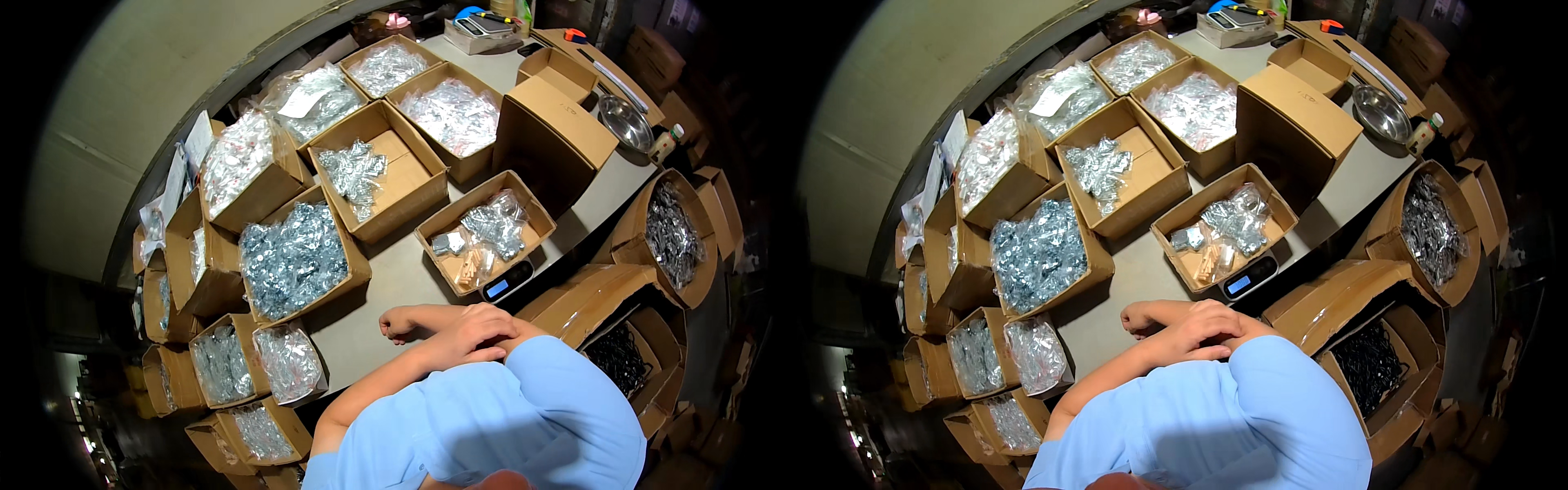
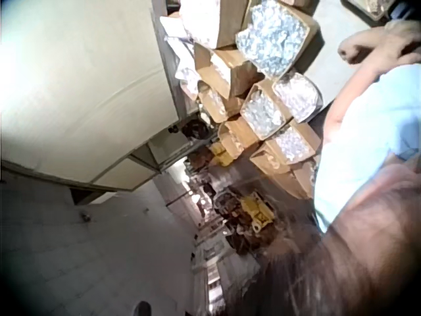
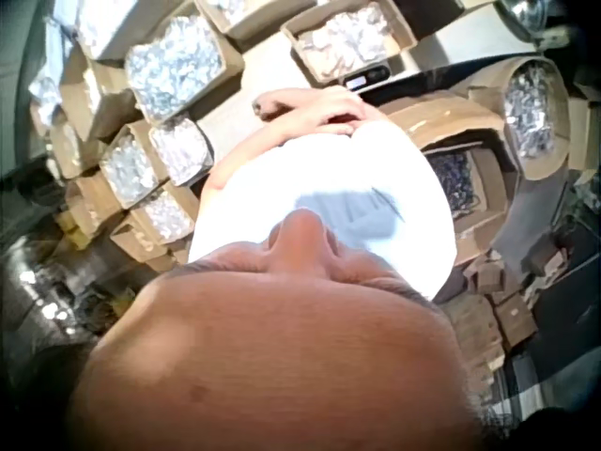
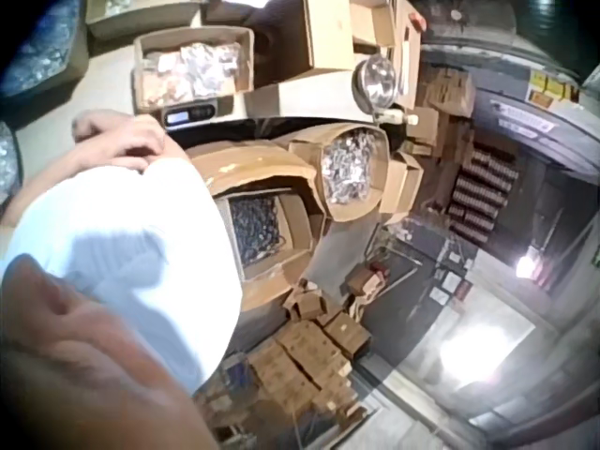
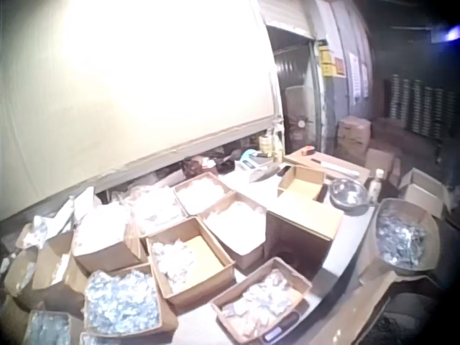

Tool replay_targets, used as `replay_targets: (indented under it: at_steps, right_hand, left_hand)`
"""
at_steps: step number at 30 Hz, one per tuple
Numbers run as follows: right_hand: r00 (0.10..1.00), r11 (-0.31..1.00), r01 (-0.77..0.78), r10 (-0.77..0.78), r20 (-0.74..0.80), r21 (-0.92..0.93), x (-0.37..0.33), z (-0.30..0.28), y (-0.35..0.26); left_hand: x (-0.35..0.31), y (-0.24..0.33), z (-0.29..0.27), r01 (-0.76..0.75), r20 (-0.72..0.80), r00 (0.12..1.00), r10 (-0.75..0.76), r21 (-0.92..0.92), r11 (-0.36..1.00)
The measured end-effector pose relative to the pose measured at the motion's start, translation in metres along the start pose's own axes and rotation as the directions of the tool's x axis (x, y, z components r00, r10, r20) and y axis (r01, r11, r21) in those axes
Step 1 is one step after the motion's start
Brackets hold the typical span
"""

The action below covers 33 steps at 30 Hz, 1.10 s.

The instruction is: The person sorts small metal and plastic hardware components into various boxes on a work table, using their hands and a small metal bowl to group and weigh specific items.

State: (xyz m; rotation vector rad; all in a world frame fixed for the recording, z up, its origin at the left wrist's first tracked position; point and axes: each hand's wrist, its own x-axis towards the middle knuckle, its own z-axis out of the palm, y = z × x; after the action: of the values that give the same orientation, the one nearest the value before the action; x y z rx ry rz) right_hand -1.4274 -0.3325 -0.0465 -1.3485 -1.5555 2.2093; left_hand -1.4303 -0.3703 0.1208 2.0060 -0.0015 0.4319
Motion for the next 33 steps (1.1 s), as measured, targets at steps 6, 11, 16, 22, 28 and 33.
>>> replay_targets:
  at_steps: [6,11,16,22,28,33]
  right_hand:
    - [0.999,0.998,-0.039,0.038,0.009,0.058,0.013,0.008,0.001]
    - [0.998,0.995,-0.059,0.06,-0.003,0.075,0.022,0.01,-0.004]
    - [0.999,0.997,-0.052,0.052,0.009,0.058,0.021,0.01,-0.008]
    - [0.998,0.998,-0.055,0.055,-0.028,0.02,0.025,0.012,-0.005]
    - [0.998,0.999,-0.044,0.043,-0.043,-0.001,0.025,0.015,-0.004]
    - [0.993,0.998,0.003,0.005,-0.115,0.068,0.022,0.018,-0.003]
  left_hand:
    - [-0.008,0.006,-0.004,0.021,0.133,0.99,-0.036,0.11,0.994]
    - [-0.018,-0.002,-0.001,-0.032,0.15,0.989,0.01,0.144,0.989]
    - [-0.021,0.006,0.005,-0.005,0.065,0.998,-0.004,0.143,0.99]
    - [-0.023,0.008,-0.001,0.003,0.189,0.982,-0.023,0.108,0.994]
    - [-0.027,0.015,0.003,0.004,0.088,0.996,-0.015,0.122,0.992]
    - [-0.029,0.014,-0.003,0.002,0.163,0.986,-0.018,0.093,0.996]
